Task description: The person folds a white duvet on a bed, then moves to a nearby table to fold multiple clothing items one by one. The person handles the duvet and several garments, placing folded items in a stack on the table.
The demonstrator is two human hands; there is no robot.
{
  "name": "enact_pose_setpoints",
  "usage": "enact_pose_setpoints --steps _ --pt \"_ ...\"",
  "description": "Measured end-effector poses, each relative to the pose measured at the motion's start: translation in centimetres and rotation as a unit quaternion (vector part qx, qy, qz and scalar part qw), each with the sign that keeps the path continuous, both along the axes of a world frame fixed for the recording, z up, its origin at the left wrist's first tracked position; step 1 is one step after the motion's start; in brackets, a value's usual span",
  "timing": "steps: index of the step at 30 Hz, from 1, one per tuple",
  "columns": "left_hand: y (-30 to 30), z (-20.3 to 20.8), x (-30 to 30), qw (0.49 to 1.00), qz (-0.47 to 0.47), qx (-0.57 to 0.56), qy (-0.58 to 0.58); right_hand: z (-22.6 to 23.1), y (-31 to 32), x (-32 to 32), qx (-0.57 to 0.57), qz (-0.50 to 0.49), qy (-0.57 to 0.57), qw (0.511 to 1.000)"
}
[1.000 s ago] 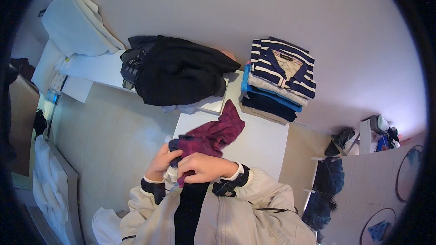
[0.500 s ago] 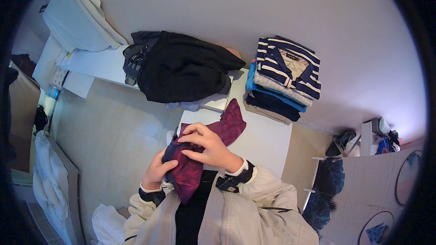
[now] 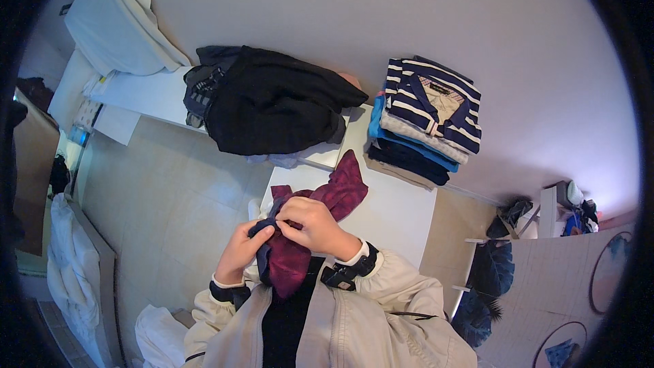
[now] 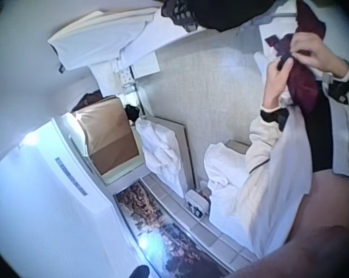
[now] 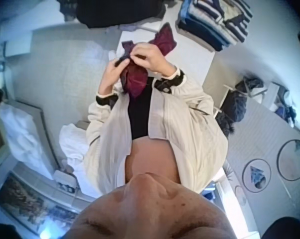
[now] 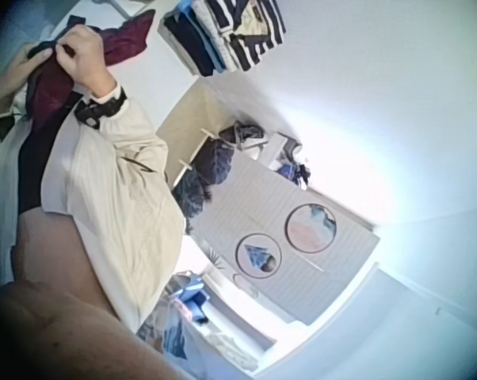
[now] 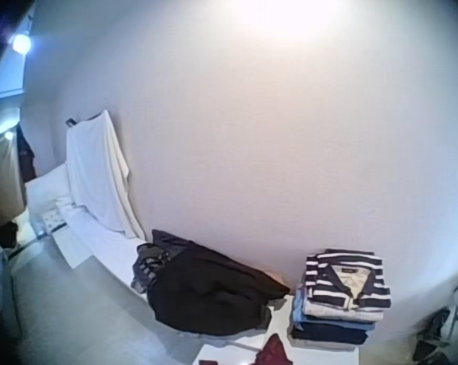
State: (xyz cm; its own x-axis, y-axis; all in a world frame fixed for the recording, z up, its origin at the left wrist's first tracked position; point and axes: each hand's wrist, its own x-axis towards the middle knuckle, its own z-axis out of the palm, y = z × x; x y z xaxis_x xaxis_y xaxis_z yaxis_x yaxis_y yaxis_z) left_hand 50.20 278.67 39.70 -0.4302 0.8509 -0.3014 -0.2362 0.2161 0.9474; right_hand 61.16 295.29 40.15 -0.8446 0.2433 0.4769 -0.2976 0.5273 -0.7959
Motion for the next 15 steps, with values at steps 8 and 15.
enact_pose_setpoints --steps 8,15 --pt "1.1 -0.4 0.9 0.997 0.07 0.022 -0.003 -0.1 -1.1 0.1 -0.08 -0.029 -0.012 0.996" --pt "0.4 0.1 0.7 0.991 0.115 0.074 -0.008 -2.0 0.7 1.0 -0.364 -0.16 -0.049 0.916"
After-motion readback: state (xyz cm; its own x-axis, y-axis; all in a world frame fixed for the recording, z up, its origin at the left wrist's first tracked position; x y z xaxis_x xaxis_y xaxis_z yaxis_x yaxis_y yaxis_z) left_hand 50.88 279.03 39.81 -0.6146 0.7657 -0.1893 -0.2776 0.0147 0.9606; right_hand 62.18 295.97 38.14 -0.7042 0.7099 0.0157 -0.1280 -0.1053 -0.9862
